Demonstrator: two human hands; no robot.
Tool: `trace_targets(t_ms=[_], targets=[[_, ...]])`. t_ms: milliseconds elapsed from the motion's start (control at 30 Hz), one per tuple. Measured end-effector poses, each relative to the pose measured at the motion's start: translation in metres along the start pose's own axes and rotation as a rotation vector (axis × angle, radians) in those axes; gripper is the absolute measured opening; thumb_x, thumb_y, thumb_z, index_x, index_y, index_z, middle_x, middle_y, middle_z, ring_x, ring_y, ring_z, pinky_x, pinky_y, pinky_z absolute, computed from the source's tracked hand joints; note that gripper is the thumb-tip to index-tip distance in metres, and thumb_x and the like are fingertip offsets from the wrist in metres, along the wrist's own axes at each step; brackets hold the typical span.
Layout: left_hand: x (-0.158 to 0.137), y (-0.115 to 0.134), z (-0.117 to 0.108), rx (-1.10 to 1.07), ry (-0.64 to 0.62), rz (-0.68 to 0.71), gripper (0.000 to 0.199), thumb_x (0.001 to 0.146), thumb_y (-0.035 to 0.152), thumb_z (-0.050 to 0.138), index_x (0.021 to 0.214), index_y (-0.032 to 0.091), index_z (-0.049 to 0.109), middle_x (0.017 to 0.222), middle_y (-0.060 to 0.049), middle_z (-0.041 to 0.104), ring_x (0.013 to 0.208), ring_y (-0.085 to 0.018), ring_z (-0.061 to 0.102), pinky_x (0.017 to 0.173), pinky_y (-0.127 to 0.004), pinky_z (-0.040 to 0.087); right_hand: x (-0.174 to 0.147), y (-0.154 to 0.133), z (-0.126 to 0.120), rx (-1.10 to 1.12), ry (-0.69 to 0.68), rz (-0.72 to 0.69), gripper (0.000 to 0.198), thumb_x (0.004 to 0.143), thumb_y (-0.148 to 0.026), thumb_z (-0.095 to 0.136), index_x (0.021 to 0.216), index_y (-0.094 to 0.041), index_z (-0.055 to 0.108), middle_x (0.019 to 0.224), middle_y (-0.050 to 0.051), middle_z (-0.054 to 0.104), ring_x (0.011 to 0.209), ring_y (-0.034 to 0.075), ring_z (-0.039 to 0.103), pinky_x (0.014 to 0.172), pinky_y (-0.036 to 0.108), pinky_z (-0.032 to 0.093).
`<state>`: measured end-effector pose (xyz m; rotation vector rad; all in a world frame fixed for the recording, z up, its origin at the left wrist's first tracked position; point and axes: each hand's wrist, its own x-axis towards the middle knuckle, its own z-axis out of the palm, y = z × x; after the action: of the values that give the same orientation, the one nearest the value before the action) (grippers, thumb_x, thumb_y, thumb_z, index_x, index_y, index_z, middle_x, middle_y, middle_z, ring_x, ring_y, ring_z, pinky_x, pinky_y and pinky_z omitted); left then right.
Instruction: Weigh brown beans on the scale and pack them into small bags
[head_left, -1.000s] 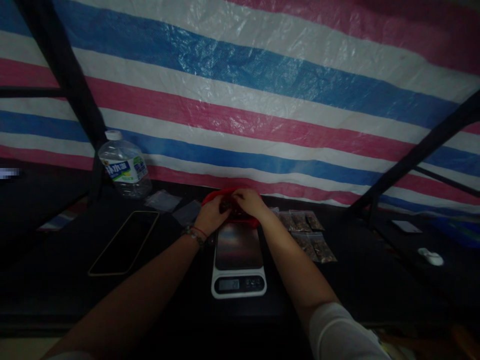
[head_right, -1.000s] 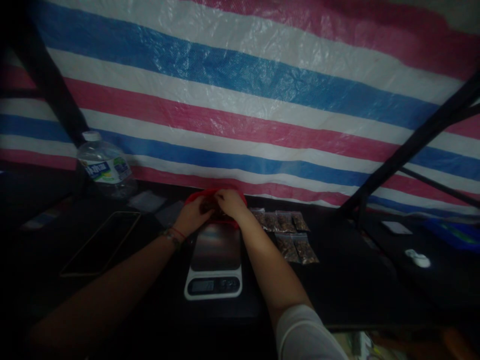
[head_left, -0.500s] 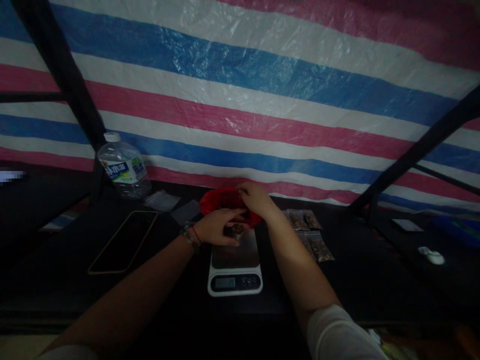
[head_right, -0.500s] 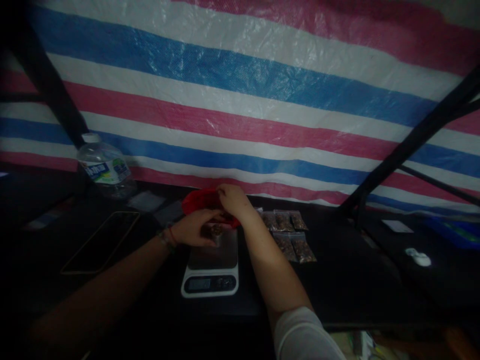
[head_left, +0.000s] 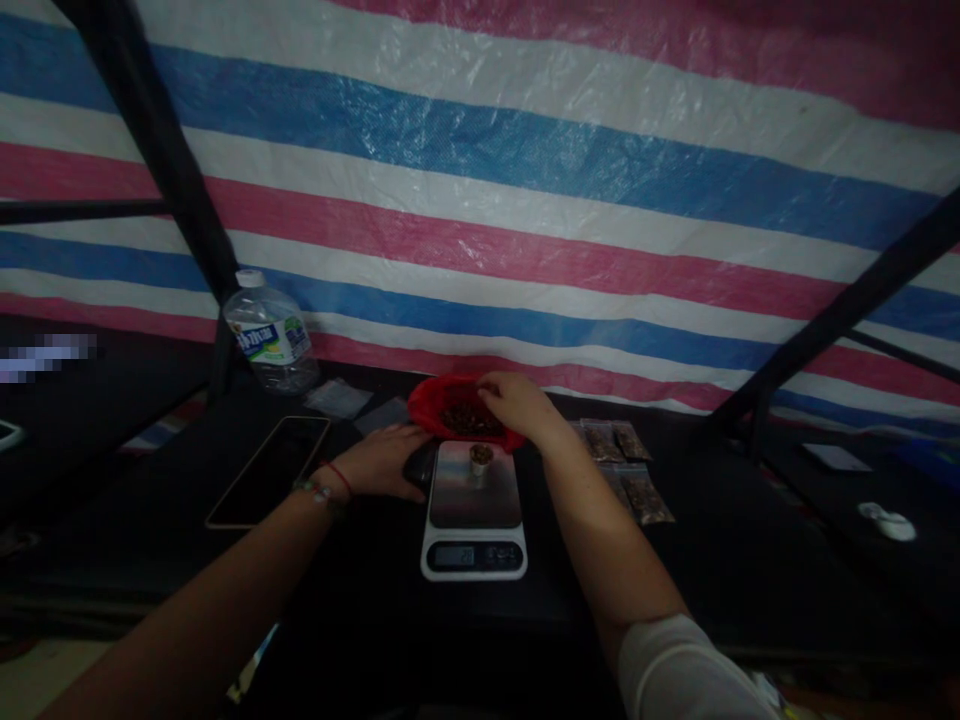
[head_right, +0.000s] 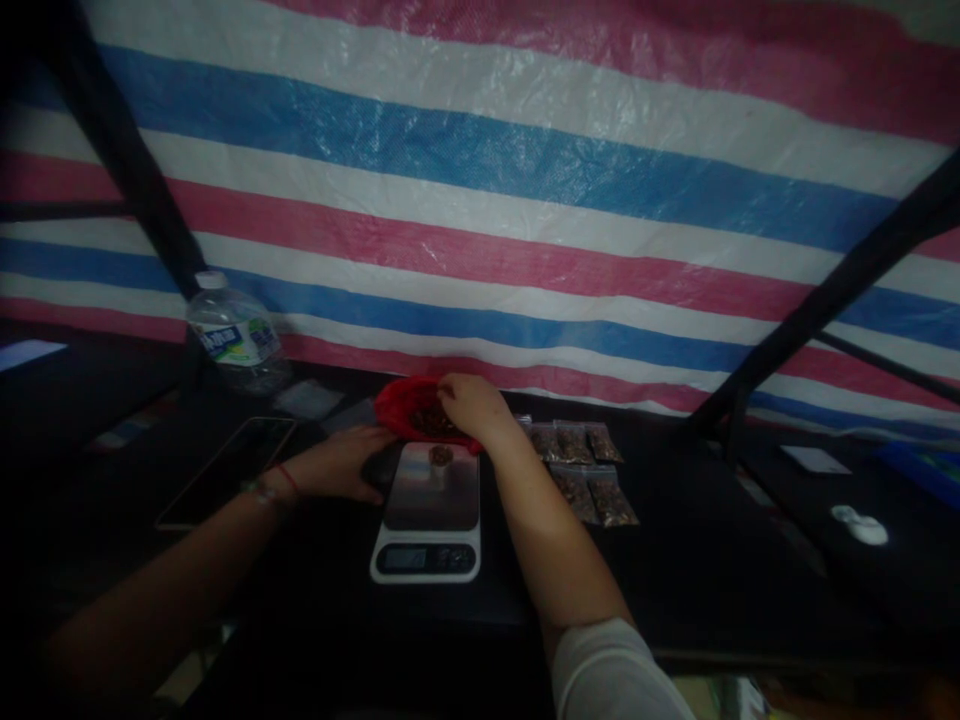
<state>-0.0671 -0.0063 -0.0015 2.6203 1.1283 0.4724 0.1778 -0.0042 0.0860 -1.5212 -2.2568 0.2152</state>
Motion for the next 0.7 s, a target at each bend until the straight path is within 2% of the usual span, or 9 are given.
trace_targets(t_ms=[67, 133, 267, 367, 433, 500, 567, 700], targets=[[0.002, -0.004, 0.004, -0.006, -0.093, 0.016, 0.085, 0.049, 0.039, 0.086, 0.129, 0.030, 0.058, 0.128, -0.008, 0.063, 0.118, -0.030, 0.058, 0.102, -0.040, 0.042, -0.001, -0.002, 0.000, 0.017, -0.012, -0.005, 0.024, 0.089, -0.019, 0.054, 0.105, -0.017, 0.072, 0.106, 0.010, 0.073, 0.096, 0.024, 0.066, 0.086, 0.032, 0.046], [0.003, -0.008, 0.003, 0.002, -0.109, 0.015, 0.083, 0.053, 0.036, 0.084, 0.131, 0.031, 0.056, 0.129, -0.008, 0.062, 0.119, -0.031, 0.056, 0.104, -0.043, 0.040, -0.003, -0.002, 0.001, 0.047, -0.016, -0.015, 0.023, 0.089, -0.020, 0.054, 0.104, -0.017, 0.072, 0.105, 0.010, 0.073, 0.095, 0.023, 0.066, 0.085, 0.031, 0.046], [0.001, -0.010, -0.007, -0.041, -0.010, 0.039, 0.067, 0.060, 0.033, 0.080, 0.124, 0.031, 0.061, 0.128, -0.006, 0.062, 0.120, -0.028, 0.056, 0.105, -0.040, 0.040, -0.003, -0.003, 0.004, 0.150, -0.042, -0.083, 0.022, 0.088, -0.016, 0.055, 0.102, -0.017, 0.072, 0.106, 0.008, 0.072, 0.096, 0.019, 0.065, 0.088, 0.029, 0.046], [0.002, -0.003, -0.015, -0.087, 0.159, 0.022, 0.052, 0.068, 0.039, 0.074, 0.117, 0.024, 0.063, 0.120, -0.008, 0.064, 0.112, -0.026, 0.060, 0.099, -0.037, 0.046, -0.001, -0.006, 0.009, 0.255, -0.079, -0.154, 0.022, 0.087, -0.011, 0.053, 0.096, -0.017, 0.073, 0.101, 0.005, 0.072, 0.093, 0.016, 0.065, 0.088, 0.028, 0.046], [0.008, 0.004, -0.018, -0.091, 0.285, -0.004, 0.052, 0.070, 0.042, 0.073, 0.116, 0.020, 0.061, 0.115, -0.009, 0.065, 0.107, -0.025, 0.061, 0.095, -0.037, 0.049, 0.000, -0.009, 0.015, 0.337, -0.127, -0.196, 0.023, 0.087, -0.009, 0.052, 0.094, -0.018, 0.073, 0.099, 0.003, 0.072, 0.091, 0.014, 0.065, 0.087, 0.026, 0.046], [0.017, 0.012, -0.020, -0.091, 0.357, -0.009, 0.055, 0.070, 0.042, 0.073, 0.118, 0.019, 0.059, 0.115, -0.009, 0.065, 0.106, -0.026, 0.062, 0.094, -0.037, 0.049, 0.001, -0.012, 0.022, 0.396, -0.169, -0.228, 0.023, 0.088, -0.011, 0.052, 0.095, -0.019, 0.073, 0.100, 0.002, 0.072, 0.091, 0.013, 0.064, 0.086, 0.025, 0.046], [0.028, 0.022, -0.021, -0.086, 0.367, 0.010, 0.055, 0.070, 0.039, 0.072, 0.120, 0.020, 0.057, 0.117, -0.009, 0.065, 0.107, -0.025, 0.062, 0.095, -0.038, 0.049, 0.002, -0.014, 0.028, 0.396, -0.185, -0.237, 0.021, 0.090, -0.014, 0.052, 0.092, -0.018, 0.073, 0.097, 0.003, 0.072, 0.087, 0.013, 0.064, 0.082, 0.024, 0.046], [0.046, 0.041, -0.024, -0.033, 0.322, 0.091, 0.050, 0.073, 0.035, 0.071, 0.120, 0.021, 0.058, 0.119, -0.010, 0.065, 0.112, -0.026, 0.060, 0.100, -0.040, 0.045, 0.003, -0.015, 0.033, 0.279, -0.148, -0.157, 0.025, 0.090, -0.012, 0.048, 0.080, -0.014, 0.071, 0.082, 0.003, 0.070, 0.074, 0.013, 0.060, 0.071, 0.023, 0.043]])
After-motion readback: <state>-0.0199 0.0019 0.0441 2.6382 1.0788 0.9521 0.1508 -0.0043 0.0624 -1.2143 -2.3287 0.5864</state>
